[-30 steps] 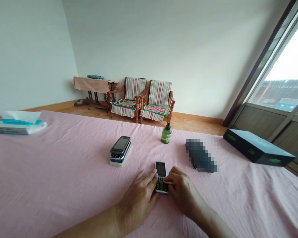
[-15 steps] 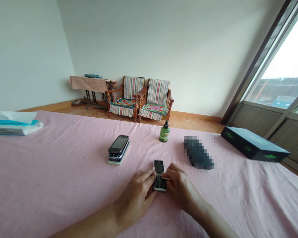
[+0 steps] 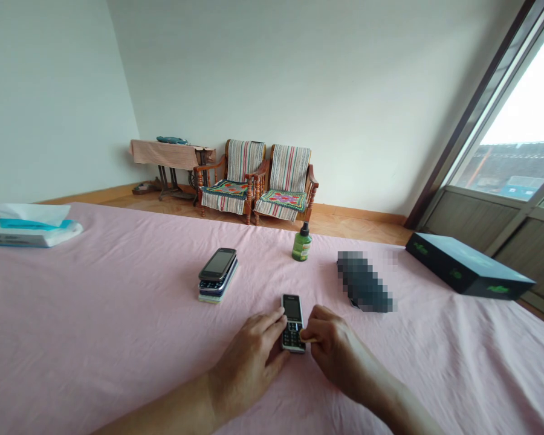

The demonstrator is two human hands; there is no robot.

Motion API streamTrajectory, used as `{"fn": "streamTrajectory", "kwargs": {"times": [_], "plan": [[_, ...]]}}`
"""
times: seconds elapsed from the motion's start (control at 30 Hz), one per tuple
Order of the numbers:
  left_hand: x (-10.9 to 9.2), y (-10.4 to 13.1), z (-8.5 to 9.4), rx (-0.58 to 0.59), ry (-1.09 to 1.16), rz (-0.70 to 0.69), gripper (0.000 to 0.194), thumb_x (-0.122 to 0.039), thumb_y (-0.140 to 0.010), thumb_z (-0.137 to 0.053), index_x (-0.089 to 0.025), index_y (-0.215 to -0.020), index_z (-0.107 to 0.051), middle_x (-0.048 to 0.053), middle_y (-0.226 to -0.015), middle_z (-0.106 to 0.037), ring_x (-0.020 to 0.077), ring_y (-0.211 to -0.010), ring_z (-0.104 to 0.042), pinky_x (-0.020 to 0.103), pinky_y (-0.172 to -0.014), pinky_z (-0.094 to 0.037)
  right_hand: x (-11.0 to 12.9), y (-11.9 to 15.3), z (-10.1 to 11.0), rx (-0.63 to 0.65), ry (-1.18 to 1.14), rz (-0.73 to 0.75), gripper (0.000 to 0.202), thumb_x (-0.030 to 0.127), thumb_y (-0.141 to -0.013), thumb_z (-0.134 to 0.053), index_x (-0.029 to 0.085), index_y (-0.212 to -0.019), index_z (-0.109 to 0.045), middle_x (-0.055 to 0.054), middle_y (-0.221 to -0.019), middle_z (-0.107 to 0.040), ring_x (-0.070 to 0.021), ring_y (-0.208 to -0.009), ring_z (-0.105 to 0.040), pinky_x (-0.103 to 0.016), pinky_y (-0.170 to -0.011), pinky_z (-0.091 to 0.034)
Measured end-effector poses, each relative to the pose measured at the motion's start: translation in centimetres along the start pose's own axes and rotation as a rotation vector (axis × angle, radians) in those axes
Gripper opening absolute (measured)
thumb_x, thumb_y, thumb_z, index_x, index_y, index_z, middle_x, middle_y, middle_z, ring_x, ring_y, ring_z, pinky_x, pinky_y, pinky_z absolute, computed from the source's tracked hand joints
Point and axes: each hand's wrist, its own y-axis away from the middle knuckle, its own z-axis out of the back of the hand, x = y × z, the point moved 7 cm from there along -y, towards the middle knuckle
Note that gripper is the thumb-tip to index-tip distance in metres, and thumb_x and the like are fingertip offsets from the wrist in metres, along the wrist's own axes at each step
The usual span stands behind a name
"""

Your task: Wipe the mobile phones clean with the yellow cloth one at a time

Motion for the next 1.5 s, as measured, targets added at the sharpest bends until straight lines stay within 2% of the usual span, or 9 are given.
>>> {"fn": "streamTrajectory", "kwargs": {"times": [0.2, 0.4, 0.57, 0.77, 0.93, 1.1, 1.3, 1.5], "plan": [[0.2, 0.0, -0.1, 0.02, -0.009, 0.011, 0.051, -0.009, -0.08, -0.062, -0.019, -0.129, -0.053, 0.01, -0.134, -0.054, 0.0247, -0.124, -0.049, 0.042, -0.107, -0.041, 1.5, -0.2, -0.4, -0.019, 0.01, 0.091, 0.031, -0.007, -0.068, -0.043, 0.019, -0.07, -0.061, -0.002, -0.079, -0.054, -0.0151, -0.078, -0.051, -0.023, -0.065, -0.038], [0.2, 0.0, 0.0, -0.001, 0.016, 0.005, 0.049, -0.013, -0.082, -0.063, -0.019, -0.129, -0.053, 0.01, -0.133, -0.055, 0.0253, -0.123, -0.051, 0.043, -0.105, -0.043, 0.3, -0.1, -0.1, -0.048, 0.024, -0.011, 0.034, -0.01, -0.063, -0.043, 0.018, -0.069, -0.062, -0.002, -0.077, -0.054, -0.0149, -0.075, -0.052, -0.023, -0.063, -0.039], [0.2, 0.0, 0.1, -0.006, 0.037, 0.002, 0.05, -0.008, -0.079, -0.062, -0.02, -0.127, -0.054, 0.009, -0.131, -0.057, 0.0249, -0.122, -0.052, 0.043, -0.105, -0.042, 1.4, -0.2, -0.7, -0.035, 0.041, 0.077, 0.031, -0.007, -0.07, -0.045, 0.019, -0.072, -0.062, -0.002, -0.083, -0.057, -0.0158, -0.079, -0.051, -0.025, -0.067, -0.039], [0.1, -0.1, 0.2, -0.01, 0.034, 0.01, 0.051, -0.01, -0.078, -0.064, -0.021, -0.127, -0.054, 0.009, -0.133, -0.056, 0.026, -0.122, -0.052, 0.044, -0.104, -0.043, 0.8, 0.0, -0.3, -0.056, 0.056, -0.001, 0.033, -0.01, -0.063, -0.045, 0.018, -0.068, -0.06, -0.002, -0.078, -0.055, -0.0156, -0.077, -0.051, -0.025, -0.064, -0.037], [0.3, 0.0, 0.1, 0.003, 0.028, 0.019, 0.051, -0.007, -0.076, -0.063, -0.018, -0.125, -0.056, 0.009, -0.132, -0.056, 0.0249, -0.122, -0.051, 0.041, -0.105, -0.042, 1.7, 0.0, -0.8, -0.006, 0.016, 0.075, 0.031, -0.007, -0.073, -0.045, 0.019, -0.074, -0.063, -0.003, -0.084, -0.057, -0.0162, -0.081, -0.051, -0.025, -0.068, -0.04], [0.3, 0.0, 0.1, 0.0, 0.031, 0.012, 0.053, -0.01, -0.077, -0.064, -0.021, -0.128, -0.053, 0.008, -0.134, -0.054, 0.0247, -0.123, -0.051, 0.041, -0.105, -0.042, 1.1, -0.1, -0.5, -0.049, 0.008, 0.013, 0.034, -0.01, -0.065, -0.044, 0.019, -0.07, -0.061, -0.001, -0.078, -0.055, -0.0153, -0.076, -0.052, -0.024, -0.063, -0.039], [0.3, -0.1, 0.1, 0.001, 0.037, 0.024, 0.048, -0.008, -0.076, -0.063, -0.018, -0.123, -0.057, 0.009, -0.131, -0.057, 0.0243, -0.121, -0.052, 0.039, -0.105, -0.043, 1.7, -0.2, -1.3, -0.019, -0.037, 0.054, 0.03, -0.006, -0.074, -0.046, 0.019, -0.075, -0.062, -0.003, -0.086, -0.057, -0.0161, -0.082, -0.053, -0.026, -0.07, -0.042], [0.4, 0.1, -0.1, 0.027, 0.023, 0.027, 0.051, -0.01, -0.078, -0.063, -0.019, -0.128, -0.054, 0.009, -0.134, -0.054, 0.0236, -0.124, -0.049, 0.039, -0.107, -0.04, 1.3, 0.0, -1.0, -0.062, -0.029, 0.012, 0.032, -0.009, -0.07, -0.045, 0.019, -0.072, -0.06, -0.002, -0.083, -0.056, -0.0158, -0.08, -0.053, -0.025, -0.068, -0.04]]}}
